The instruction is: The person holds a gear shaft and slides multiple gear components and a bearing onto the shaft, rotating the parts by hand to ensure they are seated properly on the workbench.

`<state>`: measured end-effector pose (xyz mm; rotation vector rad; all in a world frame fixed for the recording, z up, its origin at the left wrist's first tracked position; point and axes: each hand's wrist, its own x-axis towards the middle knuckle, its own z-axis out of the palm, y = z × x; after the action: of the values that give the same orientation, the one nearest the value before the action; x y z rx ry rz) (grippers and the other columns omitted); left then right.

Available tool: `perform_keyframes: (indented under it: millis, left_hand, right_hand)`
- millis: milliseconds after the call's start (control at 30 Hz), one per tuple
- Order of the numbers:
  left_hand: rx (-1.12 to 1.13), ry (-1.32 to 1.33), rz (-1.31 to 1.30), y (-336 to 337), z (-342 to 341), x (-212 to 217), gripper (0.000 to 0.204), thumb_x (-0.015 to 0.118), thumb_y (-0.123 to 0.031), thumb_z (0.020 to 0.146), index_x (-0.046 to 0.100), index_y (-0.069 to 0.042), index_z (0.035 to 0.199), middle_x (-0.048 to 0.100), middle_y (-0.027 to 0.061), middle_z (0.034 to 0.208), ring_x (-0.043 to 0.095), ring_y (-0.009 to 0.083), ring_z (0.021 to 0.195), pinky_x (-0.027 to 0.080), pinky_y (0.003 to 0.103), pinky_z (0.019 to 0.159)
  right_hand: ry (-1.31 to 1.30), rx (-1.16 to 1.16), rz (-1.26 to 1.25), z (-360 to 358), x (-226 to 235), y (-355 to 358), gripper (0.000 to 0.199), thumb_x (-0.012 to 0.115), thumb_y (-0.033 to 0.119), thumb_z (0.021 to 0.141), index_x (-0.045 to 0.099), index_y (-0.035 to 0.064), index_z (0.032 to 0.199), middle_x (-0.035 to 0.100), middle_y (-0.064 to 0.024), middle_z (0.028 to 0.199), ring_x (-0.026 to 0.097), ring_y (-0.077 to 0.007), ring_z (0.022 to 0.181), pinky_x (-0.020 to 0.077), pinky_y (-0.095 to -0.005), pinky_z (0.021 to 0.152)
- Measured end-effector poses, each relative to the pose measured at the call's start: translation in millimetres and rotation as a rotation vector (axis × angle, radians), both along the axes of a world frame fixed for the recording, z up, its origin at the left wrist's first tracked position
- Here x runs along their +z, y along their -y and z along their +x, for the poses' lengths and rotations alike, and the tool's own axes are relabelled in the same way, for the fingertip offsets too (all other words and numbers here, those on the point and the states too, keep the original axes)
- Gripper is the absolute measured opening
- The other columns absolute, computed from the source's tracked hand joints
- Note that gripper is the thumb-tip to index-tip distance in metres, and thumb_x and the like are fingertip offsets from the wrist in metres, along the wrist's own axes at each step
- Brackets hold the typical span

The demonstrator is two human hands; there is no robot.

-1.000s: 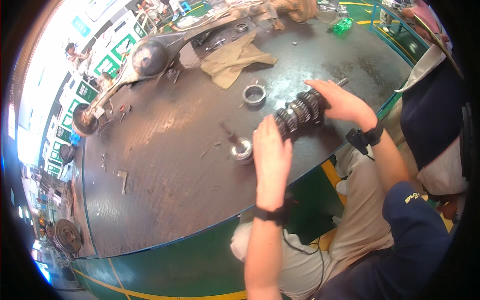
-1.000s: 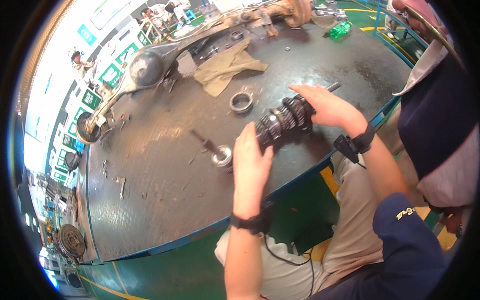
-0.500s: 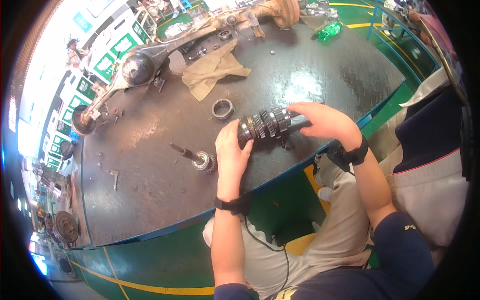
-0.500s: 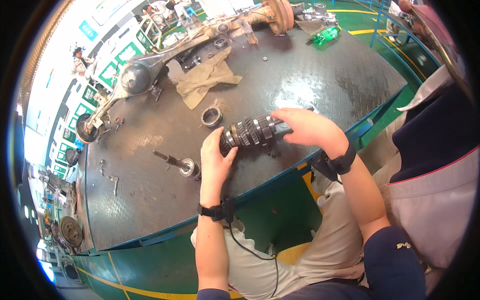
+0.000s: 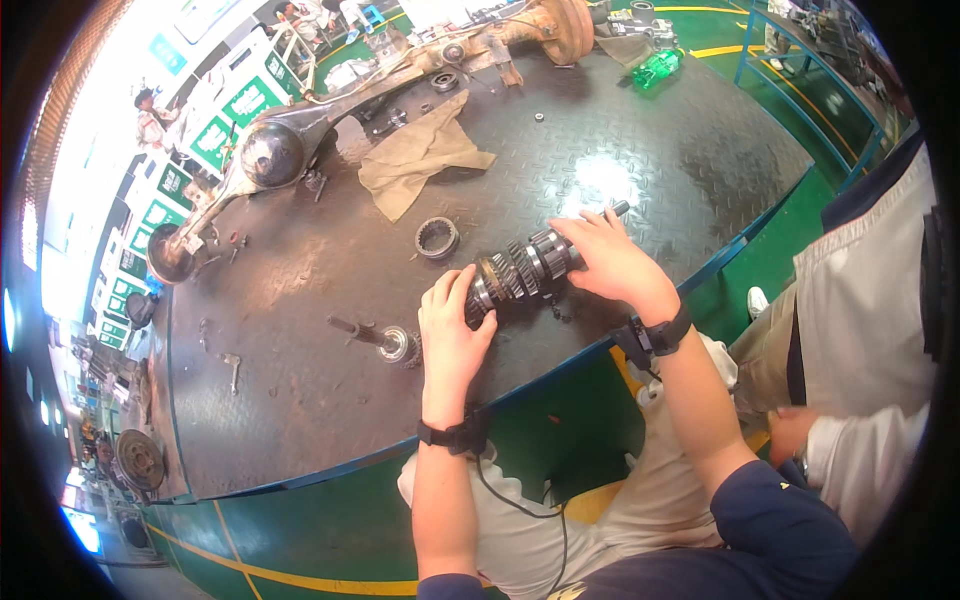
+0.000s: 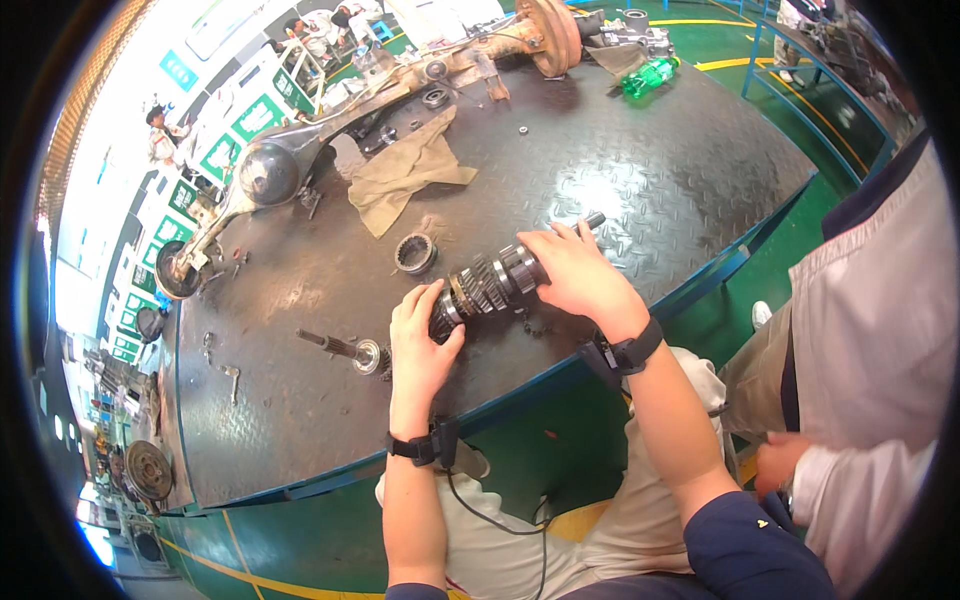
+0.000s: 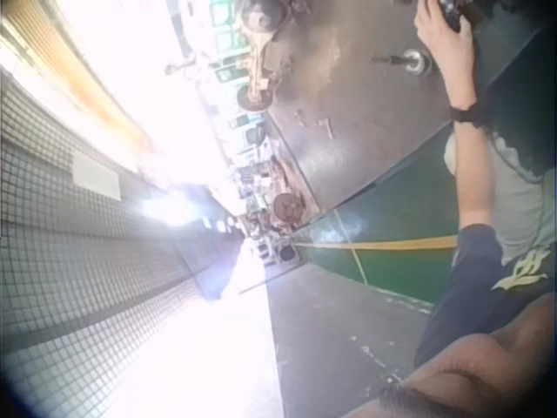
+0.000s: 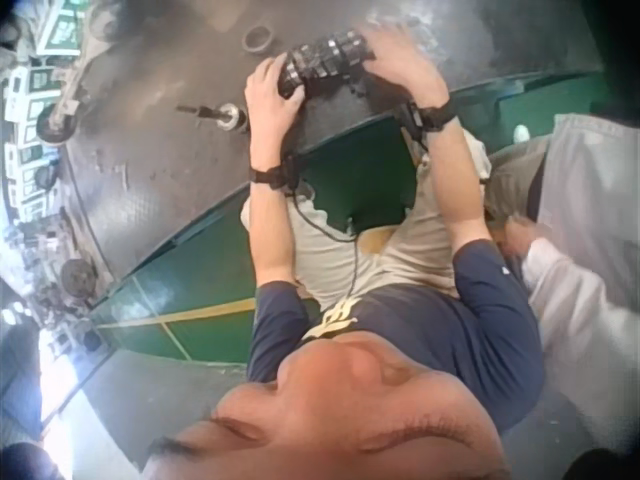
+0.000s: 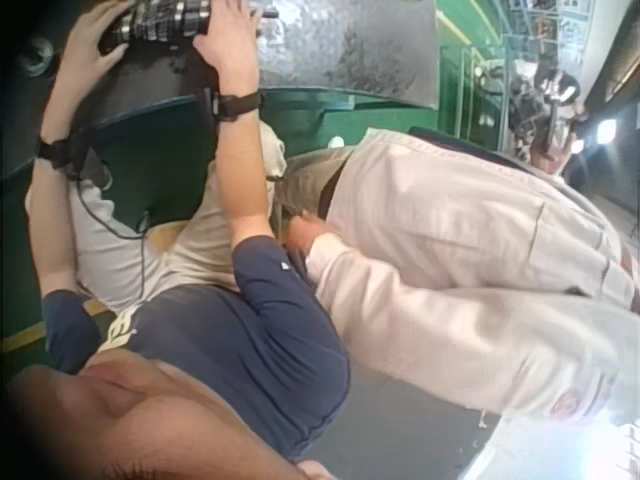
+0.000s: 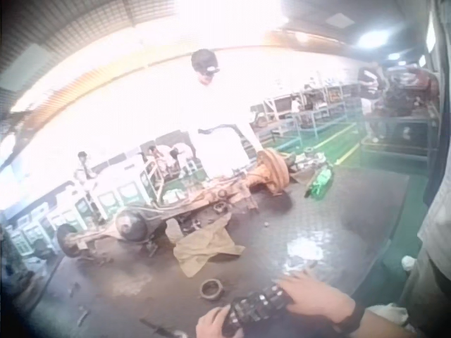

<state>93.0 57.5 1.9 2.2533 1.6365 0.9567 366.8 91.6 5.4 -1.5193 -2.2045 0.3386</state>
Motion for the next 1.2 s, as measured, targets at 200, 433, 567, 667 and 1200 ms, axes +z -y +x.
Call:
perform_keyframes:
  millis: [200,433,567,667,1200]
  left_hand:
    - [0.031,0.055,-0.02,-1.8,0.1,0.6,0.067,0.091,-0.01,0.07,0.066,-0.005,0.132,0.065,0.0163,0.133,0.06,0.0377,0.127,0.049,0.045,0.11]
    - [0.082,0.078,-0.019,0.1,4.2,-0.5,0.066,0.091,-0.011,0.069,0.067,-0.005,0.13,0.065,0.0159,0.132,0.06,0.0375,0.126,0.049,0.045,0.11]
    - [0.055,0.095,-0.007,0.0,-0.2,-3.0,0.067,0.09,-0.01,0.068,0.068,-0.006,0.132,0.066,0.0157,0.133,0.06,0.0369,0.126,0.049,0.044,0.111]
    - [0.041,0.109,-0.017,0.6,-1.7,-5.2,0.068,0.09,-0.009,0.068,0.068,-0.007,0.133,0.066,0.0155,0.134,0.06,0.0366,0.127,0.049,0.044,0.111]
    - [0.054,0.091,-0.037,7.2,0.5,2.6,0.067,0.091,-0.011,0.068,0.067,-0.007,0.13,0.064,0.0151,0.131,0.06,0.0378,0.124,0.048,0.046,0.109]
  right_hand:
    - [-0.052,0.026,-0.092,2.8,10.2,-3.3,0.069,0.077,0.008,0.079,0.058,0.0066,0.145,0.065,-0.0149,0.138,0.052,-0.0363,0.138,0.0275,-0.0569,0.126]
    - [-0.046,0.046,-0.11,8.1,7.8,-3.4,0.066,0.076,0.012,0.08,0.059,0.0052,0.144,0.064,-0.0153,0.139,0.05,-0.0358,0.141,0.024,-0.0587,0.129]
    - [-0.061,0.041,-0.096,8.2,5.6,-2.0,0.065,0.074,0.013,0.082,0.059,0.004,0.145,0.064,-0.0161,0.137,0.051,-0.0363,0.141,0.0249,-0.0561,0.129]
    - [-0.053,0.049,-0.118,8.8,8.9,0.2,0.066,0.073,0.015,0.082,0.058,0.0038,0.146,0.064,-0.0171,0.138,0.051,-0.0364,0.14,0.0254,-0.0544,0.128]
    - [-0.053,0.056,-0.107,10.2,8.7,2.2,0.062,0.074,0.015,0.085,0.06,0.0027,0.143,0.063,-0.0179,0.141,0.053,-0.0364,0.138,0.0271,-0.0485,0.127]
